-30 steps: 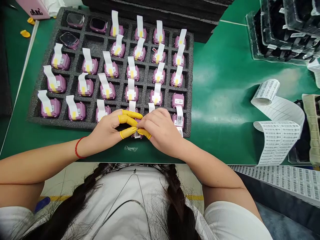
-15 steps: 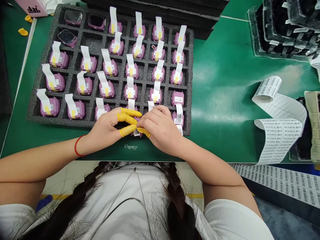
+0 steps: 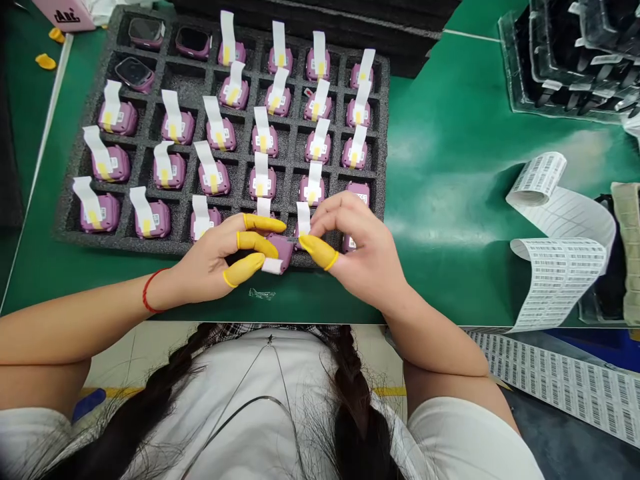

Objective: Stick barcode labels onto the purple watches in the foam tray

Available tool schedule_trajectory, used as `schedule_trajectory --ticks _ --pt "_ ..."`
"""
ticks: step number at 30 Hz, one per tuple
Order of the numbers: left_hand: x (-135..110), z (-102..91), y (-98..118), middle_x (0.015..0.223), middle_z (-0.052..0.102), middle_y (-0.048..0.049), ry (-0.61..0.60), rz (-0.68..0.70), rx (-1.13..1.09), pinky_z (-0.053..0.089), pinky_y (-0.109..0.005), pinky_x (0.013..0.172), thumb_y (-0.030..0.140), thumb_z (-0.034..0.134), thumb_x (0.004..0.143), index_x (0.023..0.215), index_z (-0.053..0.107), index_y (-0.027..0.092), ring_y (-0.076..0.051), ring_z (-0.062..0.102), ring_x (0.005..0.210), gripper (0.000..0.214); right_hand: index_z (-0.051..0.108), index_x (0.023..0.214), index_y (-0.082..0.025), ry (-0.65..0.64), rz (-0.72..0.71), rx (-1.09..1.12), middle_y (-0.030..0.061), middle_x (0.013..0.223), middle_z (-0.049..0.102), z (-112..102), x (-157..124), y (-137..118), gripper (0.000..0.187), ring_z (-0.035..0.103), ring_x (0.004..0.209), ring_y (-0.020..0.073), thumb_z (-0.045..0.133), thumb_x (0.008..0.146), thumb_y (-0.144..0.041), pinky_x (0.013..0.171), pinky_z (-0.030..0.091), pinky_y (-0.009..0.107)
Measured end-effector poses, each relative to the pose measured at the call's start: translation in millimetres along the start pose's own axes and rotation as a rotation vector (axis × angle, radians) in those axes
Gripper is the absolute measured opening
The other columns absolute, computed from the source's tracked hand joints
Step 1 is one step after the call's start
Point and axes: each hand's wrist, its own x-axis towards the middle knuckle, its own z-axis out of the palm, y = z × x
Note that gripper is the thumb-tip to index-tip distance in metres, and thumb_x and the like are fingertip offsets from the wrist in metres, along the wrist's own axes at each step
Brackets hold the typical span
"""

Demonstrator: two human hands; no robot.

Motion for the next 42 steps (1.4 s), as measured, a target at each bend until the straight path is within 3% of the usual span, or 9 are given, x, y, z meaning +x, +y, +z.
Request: schedule_trajectory --ticks 4,6,7,10,12,19,42 --pt "0.1 -2.3 -1.9 0.123 0.064 -0.0056 -0.047 -0.026 -0.020 0.049 -0.034 0.093 0.031 0.056 0.093 0.078 0.069 0.020 -0.019 0.061 0.110 0.023 0.064 0.068 -0.021 -0.062 0.311 0.261 0.0018 0.089 0.060 5.3 3.9 8.1 0.019 0.058 0.085 0.0146 0.074 0.080 -0.033 0.079 0.047 0.033" --pt "1.3 -2.6 -2.9 0.125 0.063 -0.0048 -0.078 -0.022 0.028 0.048 -0.034 0.094 0.028 0.066 0.086 0.086 0.067 0.020 -0.019 0.060 0.110 0.009 0.065 0.068 -0.021 -0.086 0.380 0.323 0.0021 0.090 0.060 9.4 4.1 10.4 0.021 0.058 0.085 0.0150 0.075 0.078 -0.035 0.079 0.048 0.033" --pt "1.8 -2.3 -3.3 0.124 0.063 -0.0051 -0.097 -0.018 0.070 0.047 -0.034 0.095 0.027 0.070 0.083 0.093 0.065 0.020 -0.020 0.059 0.111 0.014 0.065 0.068 -0.021 -0.096 0.392 0.327 0.0023 0.090 0.060 11.3 3.4 10.9 0.020 0.058 0.086 0.0155 0.075 0.078 -0.035 0.080 0.048 0.034" --pt "1.5 0.3 -4.1 0.120 0.062 -0.0072 -0.124 0.002 0.213 0.046 -0.036 0.092 0.027 0.075 0.079 0.116 0.054 0.018 -0.022 0.057 0.107 0.042 0.065 0.070 -0.021 -0.137 0.371 0.252 0.0034 0.094 0.061 16.0 -0.5 10.8 0.017 0.057 0.091 0.0181 0.073 0.080 -0.033 0.086 0.046 0.038" --pt "-0.5 3.7 -4.8 0.116 0.062 -0.0073 -0.092 0.021 0.280 0.045 -0.035 0.089 0.029 0.075 0.080 0.121 0.050 0.019 -0.022 0.056 0.103 0.049 0.066 0.070 -0.021 -0.167 0.351 0.172 0.0045 0.097 0.062 18.8 -3.3 10.0 0.016 0.055 0.094 0.0199 0.070 0.081 -0.032 0.089 0.044 0.042" --pt "-5.9 13.8 -8.8 0.118 0.061 -0.0077 0.026 0.069 0.316 0.042 -0.037 0.095 0.030 0.074 0.081 0.127 0.044 0.019 -0.024 0.055 0.108 0.056 0.066 0.069 -0.020 -0.207 0.317 0.032 0.0053 0.097 0.062 26.9 -4.6 4.0 0.017 0.052 0.102 0.0224 0.067 0.083 -0.029 0.096 0.042 0.045" --pt "-4.4 13.9 -8.0 0.118 0.061 -0.0080 0.009 0.051 0.346 0.041 -0.041 0.097 0.030 0.073 0.080 0.124 0.047 0.020 -0.025 0.056 0.109 0.052 0.064 0.069 -0.021 -0.209 0.251 -0.100 0.0045 0.096 0.064 30.0 -6.8 4.6 0.015 0.053 0.102 0.0234 0.065 0.084 -0.025 0.094 0.041 0.045"
